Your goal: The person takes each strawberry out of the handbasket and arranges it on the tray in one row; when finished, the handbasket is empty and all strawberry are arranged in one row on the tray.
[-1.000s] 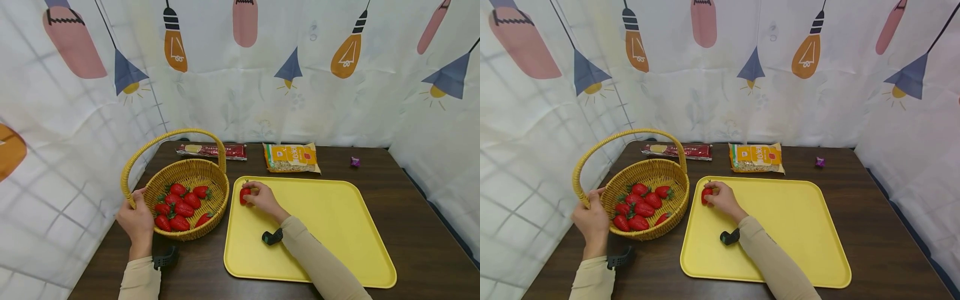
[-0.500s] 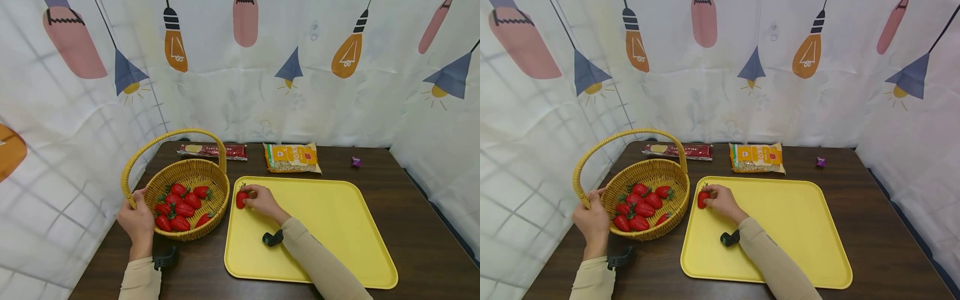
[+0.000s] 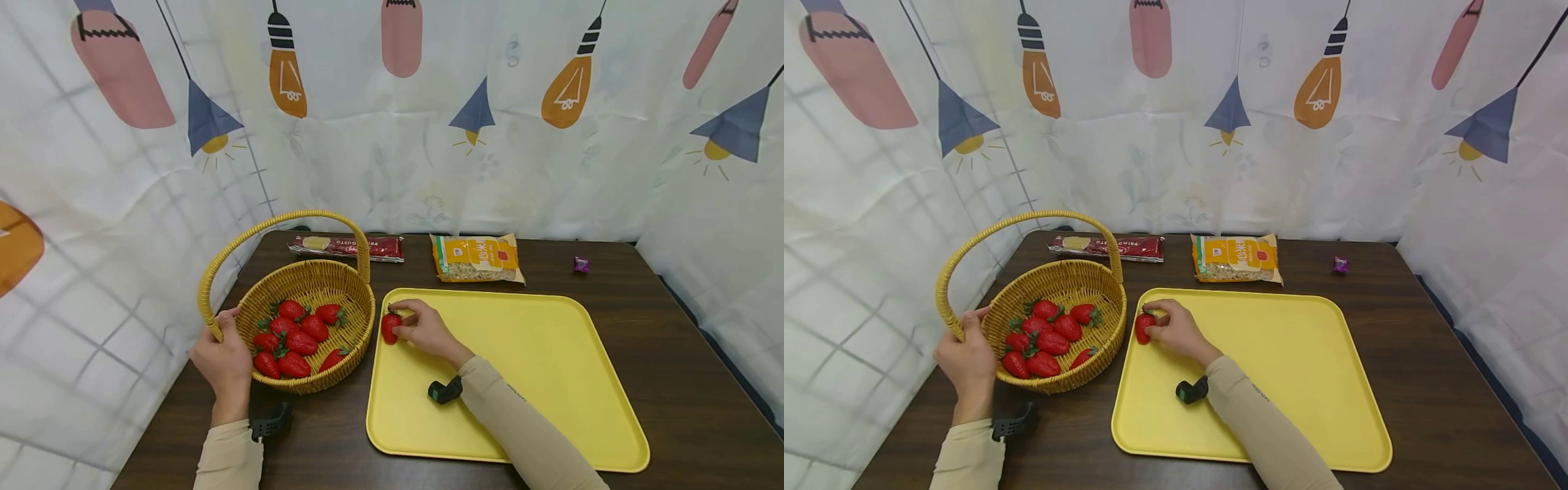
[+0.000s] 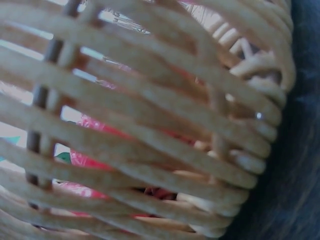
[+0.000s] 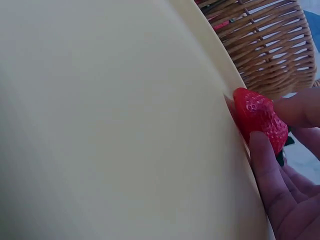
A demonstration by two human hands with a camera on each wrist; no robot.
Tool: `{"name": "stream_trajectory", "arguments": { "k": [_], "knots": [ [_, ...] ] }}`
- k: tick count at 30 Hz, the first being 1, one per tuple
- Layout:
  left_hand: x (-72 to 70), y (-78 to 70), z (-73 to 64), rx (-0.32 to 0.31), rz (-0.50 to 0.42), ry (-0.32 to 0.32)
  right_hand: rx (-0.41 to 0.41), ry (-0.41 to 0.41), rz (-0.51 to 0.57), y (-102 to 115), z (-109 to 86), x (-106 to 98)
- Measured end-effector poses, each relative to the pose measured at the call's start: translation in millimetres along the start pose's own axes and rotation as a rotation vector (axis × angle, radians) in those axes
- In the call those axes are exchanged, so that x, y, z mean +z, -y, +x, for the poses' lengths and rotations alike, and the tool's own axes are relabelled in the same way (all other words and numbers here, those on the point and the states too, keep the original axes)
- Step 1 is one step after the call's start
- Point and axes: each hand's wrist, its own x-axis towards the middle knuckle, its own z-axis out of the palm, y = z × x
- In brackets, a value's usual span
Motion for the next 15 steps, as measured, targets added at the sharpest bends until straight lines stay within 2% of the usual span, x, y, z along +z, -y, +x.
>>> {"name": "stream_trajectory", "arguments": {
  "k": [9,15],
  "knots": [
    [0.4,0.5,-1.1,-0.003,-0.009,0.001,0.058,-0.051,0.096,1.0,1.0,-5.6],
    [0.0,0.1,-0.5,0.007,-0.023,-0.005,-0.002,-0.124,0.179,12.4,3.0,-17.9]
  ]
}}
